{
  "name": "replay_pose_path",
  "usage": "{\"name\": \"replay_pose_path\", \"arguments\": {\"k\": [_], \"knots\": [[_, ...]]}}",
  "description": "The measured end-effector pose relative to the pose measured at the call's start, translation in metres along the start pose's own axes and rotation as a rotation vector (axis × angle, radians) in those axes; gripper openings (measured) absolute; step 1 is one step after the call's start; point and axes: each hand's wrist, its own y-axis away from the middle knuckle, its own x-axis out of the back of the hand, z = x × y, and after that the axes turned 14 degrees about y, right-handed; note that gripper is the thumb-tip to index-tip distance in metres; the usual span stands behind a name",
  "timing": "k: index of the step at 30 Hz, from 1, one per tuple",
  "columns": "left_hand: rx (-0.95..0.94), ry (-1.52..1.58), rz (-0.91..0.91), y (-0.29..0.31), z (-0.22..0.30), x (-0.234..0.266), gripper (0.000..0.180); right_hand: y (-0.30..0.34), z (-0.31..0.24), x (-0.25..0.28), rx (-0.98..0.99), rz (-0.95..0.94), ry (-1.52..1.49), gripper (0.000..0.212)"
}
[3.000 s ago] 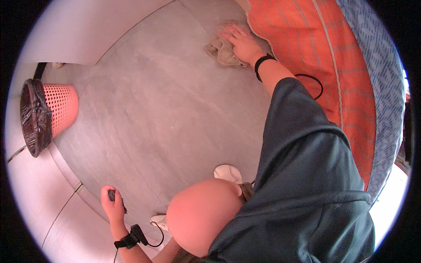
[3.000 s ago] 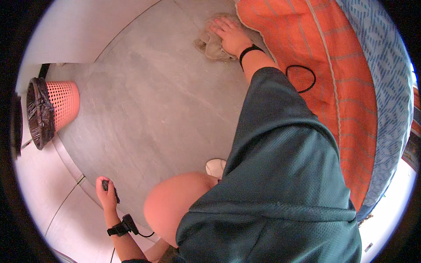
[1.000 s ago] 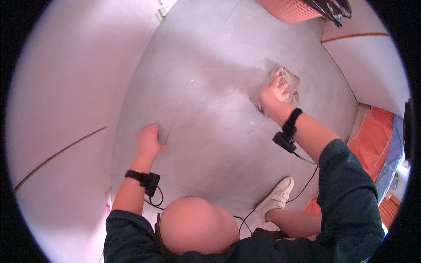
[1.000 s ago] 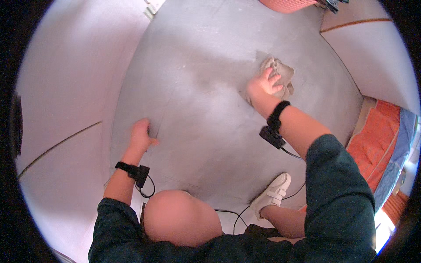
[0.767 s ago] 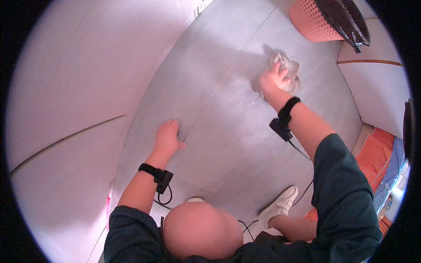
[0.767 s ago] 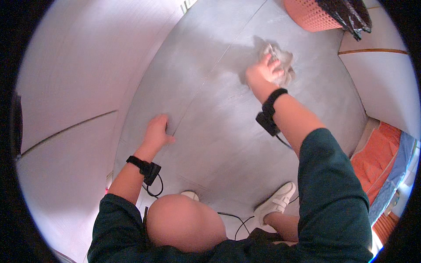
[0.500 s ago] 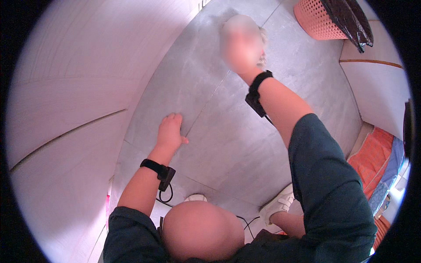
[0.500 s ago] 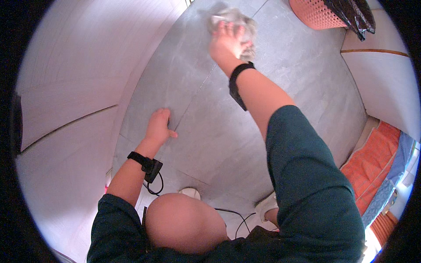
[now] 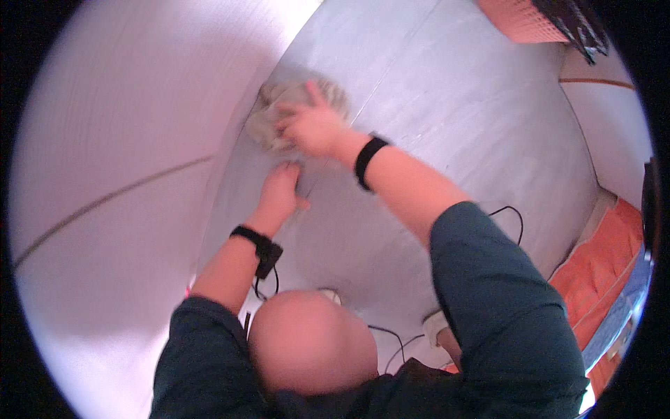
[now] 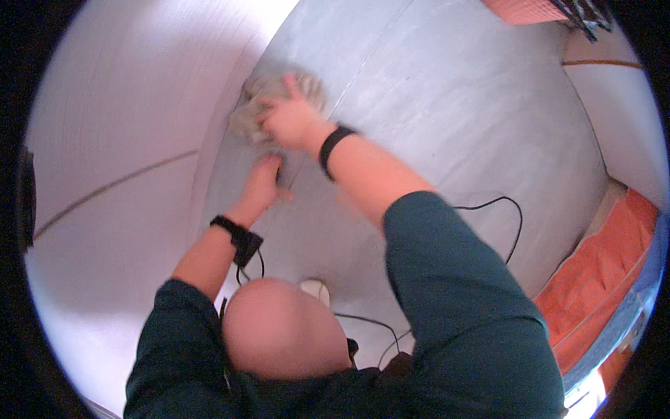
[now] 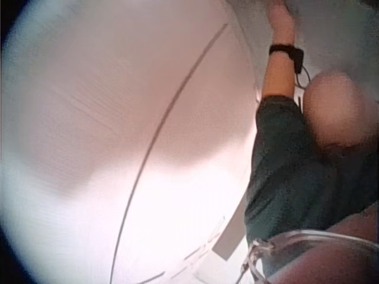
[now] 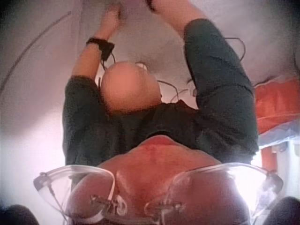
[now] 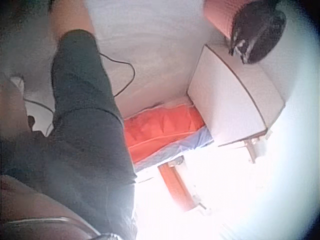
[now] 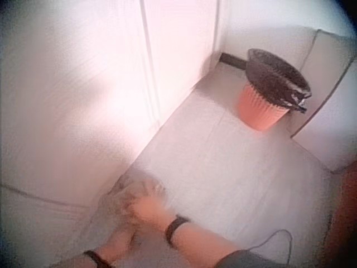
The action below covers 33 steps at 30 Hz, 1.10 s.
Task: The person wipes the floor using a cloth and a steel wool pad, scrubbing specific spots and then wiping over them. After cleaning the floor area near the cabinets and bed, the person picks up a trash can and moves it.
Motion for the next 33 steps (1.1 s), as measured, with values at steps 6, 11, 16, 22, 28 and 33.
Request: {"name": "replay_pose_path", "arguments": {"k": [6, 11, 16, 22, 28, 33], "knots": [[0.003, 0.045, -0.085, 0.015, -0.006, 0.013, 0.046, 0.053, 0.066, 0.029, -0.015, -0.165, 0.072, 0.022], [0.113, 0.301, -0.160, 0.135, -0.036, 0.034, 0.027, 0.114, 0.112, 0.023, 0.068, -0.258, 0.094, 0.018], [0.390, 0.266, 0.008, 0.214, -0.104, 0.008, 0.023, 0.087, 0.150, 0.014, -0.148, -0.529, 0.021, 0.020], [1.054, 0.522, 0.149, 0.279, -0.145, -0.037, 0.054, 0.041, 0.150, -0.044, -0.225, -0.505, 0.009, 0.022], [0.916, 0.229, -0.564, 0.443, -0.117, -0.194, 0.078, 0.067, 0.159, -0.028, -0.179, -0.247, -0.188, 0.040], [1.184, 0.434, -0.698, 0.560, -0.045, -0.208, 0.064, 0.069, 0.168, -0.023, -0.364, -0.006, 0.046, 0.043]]}}
